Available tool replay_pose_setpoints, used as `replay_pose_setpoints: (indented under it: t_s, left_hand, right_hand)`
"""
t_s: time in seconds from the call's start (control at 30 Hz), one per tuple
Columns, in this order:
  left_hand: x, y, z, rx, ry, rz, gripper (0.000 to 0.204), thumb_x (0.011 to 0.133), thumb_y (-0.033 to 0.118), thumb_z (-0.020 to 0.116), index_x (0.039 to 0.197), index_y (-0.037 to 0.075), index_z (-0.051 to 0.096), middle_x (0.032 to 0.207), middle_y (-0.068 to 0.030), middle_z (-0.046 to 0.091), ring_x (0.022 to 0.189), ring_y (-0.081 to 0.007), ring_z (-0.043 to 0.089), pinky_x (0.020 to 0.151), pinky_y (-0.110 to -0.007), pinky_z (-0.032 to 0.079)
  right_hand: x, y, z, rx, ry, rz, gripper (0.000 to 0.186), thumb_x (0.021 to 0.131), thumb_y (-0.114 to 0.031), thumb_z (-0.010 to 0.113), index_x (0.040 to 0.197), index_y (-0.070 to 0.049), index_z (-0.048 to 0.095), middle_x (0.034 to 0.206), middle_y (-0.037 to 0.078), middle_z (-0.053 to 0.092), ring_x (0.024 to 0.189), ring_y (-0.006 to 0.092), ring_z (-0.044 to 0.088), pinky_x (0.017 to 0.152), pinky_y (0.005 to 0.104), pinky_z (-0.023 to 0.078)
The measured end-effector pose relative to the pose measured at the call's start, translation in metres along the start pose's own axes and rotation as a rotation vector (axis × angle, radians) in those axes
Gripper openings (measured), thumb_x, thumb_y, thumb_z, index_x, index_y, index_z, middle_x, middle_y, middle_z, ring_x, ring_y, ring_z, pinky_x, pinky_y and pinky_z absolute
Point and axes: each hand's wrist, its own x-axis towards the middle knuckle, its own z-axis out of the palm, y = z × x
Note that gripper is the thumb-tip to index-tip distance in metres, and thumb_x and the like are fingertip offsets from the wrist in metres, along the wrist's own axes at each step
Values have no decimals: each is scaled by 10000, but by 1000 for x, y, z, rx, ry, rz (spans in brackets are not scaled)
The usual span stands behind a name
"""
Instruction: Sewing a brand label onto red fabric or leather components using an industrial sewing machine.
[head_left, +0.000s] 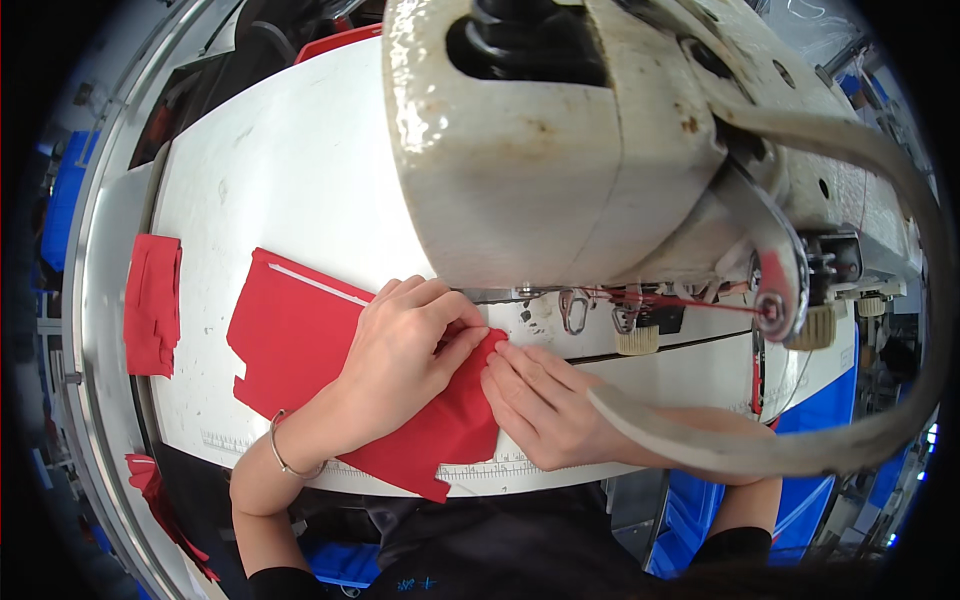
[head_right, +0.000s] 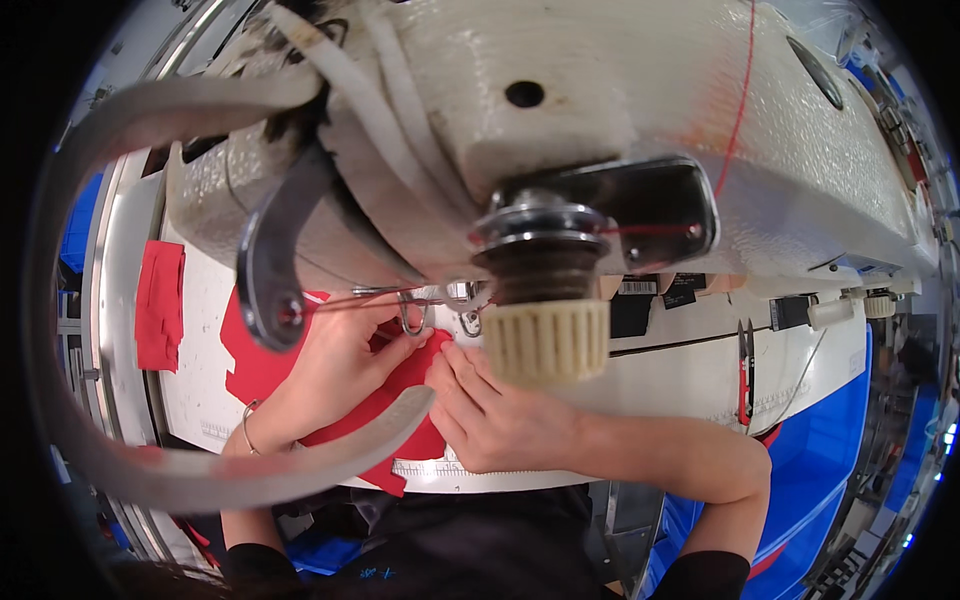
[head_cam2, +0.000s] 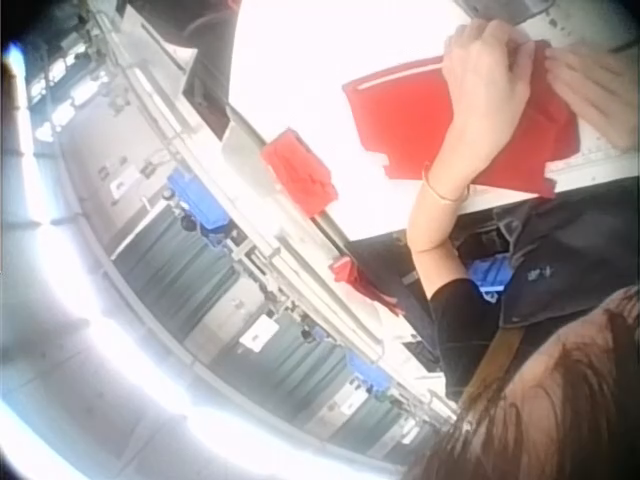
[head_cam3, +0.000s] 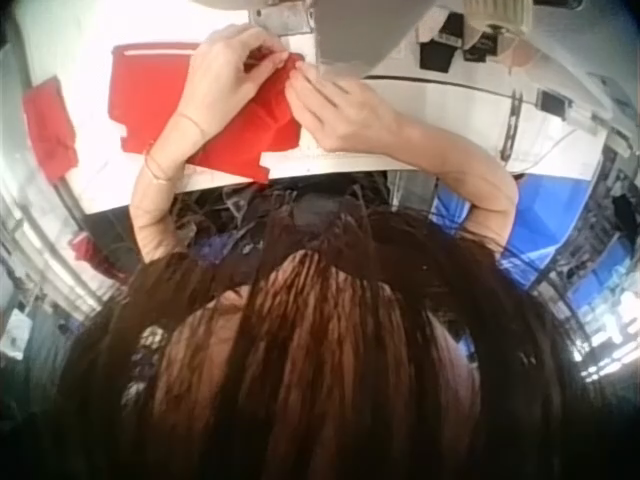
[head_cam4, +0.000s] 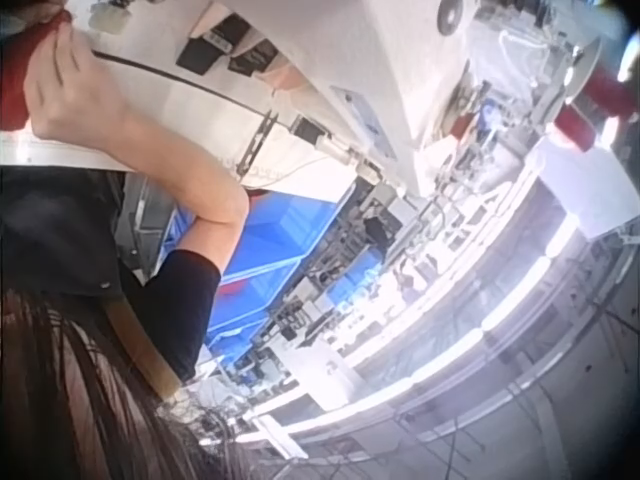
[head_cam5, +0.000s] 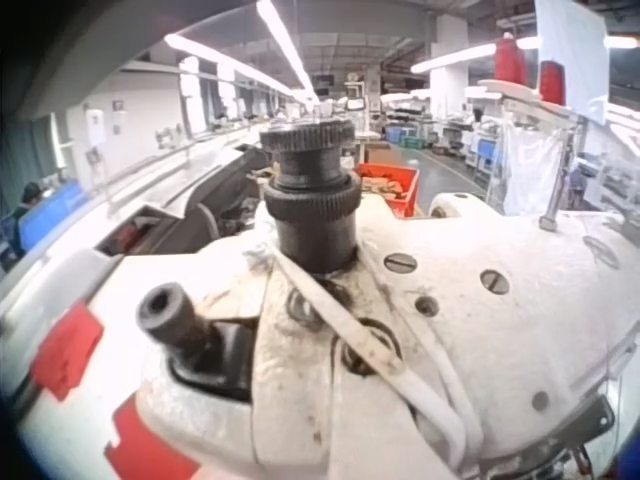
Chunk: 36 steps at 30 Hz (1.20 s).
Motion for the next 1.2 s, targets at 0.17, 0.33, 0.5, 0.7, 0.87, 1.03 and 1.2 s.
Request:
replay_pose_setpoints:
  t_s: [0.17, 0.33, 0.5, 0.7, 0.87, 1.03, 1.2]
  left_hand:
    - [-1, -1, 2, -10, 12, -18, 67, 763, 61, 683, 774, 44, 620, 714, -71, 595, 702, -247, 542, 675, -350, 432]
    - [1, -1, 2, -93, 16, -30, 77, 755, 56, 689, 761, 39, 613, 713, -68, 602, 688, -243, 543, 677, -342, 432]
    - [0, -2, 1, -96, 32, -37, 76, 756, 55, 687, 761, 37, 614, 708, -72, 600, 690, -245, 542, 672, -345, 433]
    - [1, -2, 1, -90, 18, -44, 65, 756, 55, 687, 760, 26, 629, 707, -81, 600, 698, -249, 542, 676, -350, 438]
    - [0, -1, 0, -92, 15, -43, 57, 757, 56, 685, 765, 22, 639, 712, -86, 602, 705, -249, 541, 684, -348, 441]
    - [0, -2, 0, -95, 14, -35, 52, 760, 54, 681, 769, 24, 639, 714, -82, 602, 703, -246, 540, 687, -345, 438]
    - [0, -2, 1, -86, 31, -23, 47, 755, 50, 679, 768, 29, 640, 717, -79, 600, 704, -246, 538, 690, -346, 434]
  right_hand:
    - [0, -1, 2, -3, 20, 16, 260, 693, -181, 579, 814, 42, 633, 937, 208, 649, 914, 330, 639, 860, 405, 490]
    - [-2, 0, 3, 14, 22, 28, 267, 689, -181, 580, 821, 44, 636, 925, 210, 646, 902, 324, 640, 858, 403, 490]
    - [2, 1, 1, 10, 15, 23, 281, 690, -181, 577, 836, 51, 640, 921, 213, 645, 901, 327, 641, 859, 404, 490]
    - [0, 1, 1, 6, -3, 0, 282, 701, -182, 574, 842, 52, 645, 925, 215, 648, 923, 337, 642, 866, 411, 487]
    - [-1, 0, 1, 4, 2, 7, 262, 710, -173, 584, 829, 51, 646, 924, 210, 652, 925, 339, 641, 872, 415, 484]
    - [0, 0, 0, 0, 4, 2, 226, 718, -150, 601, 812, 51, 644, 916, 214, 653, 917, 341, 644, 868, 416, 488]
    - [1, 0, 1, 11, 1, 2, 229, 715, -151, 604, 806, 56, 641, 914, 220, 653, 917, 344, 645, 855, 416, 498]
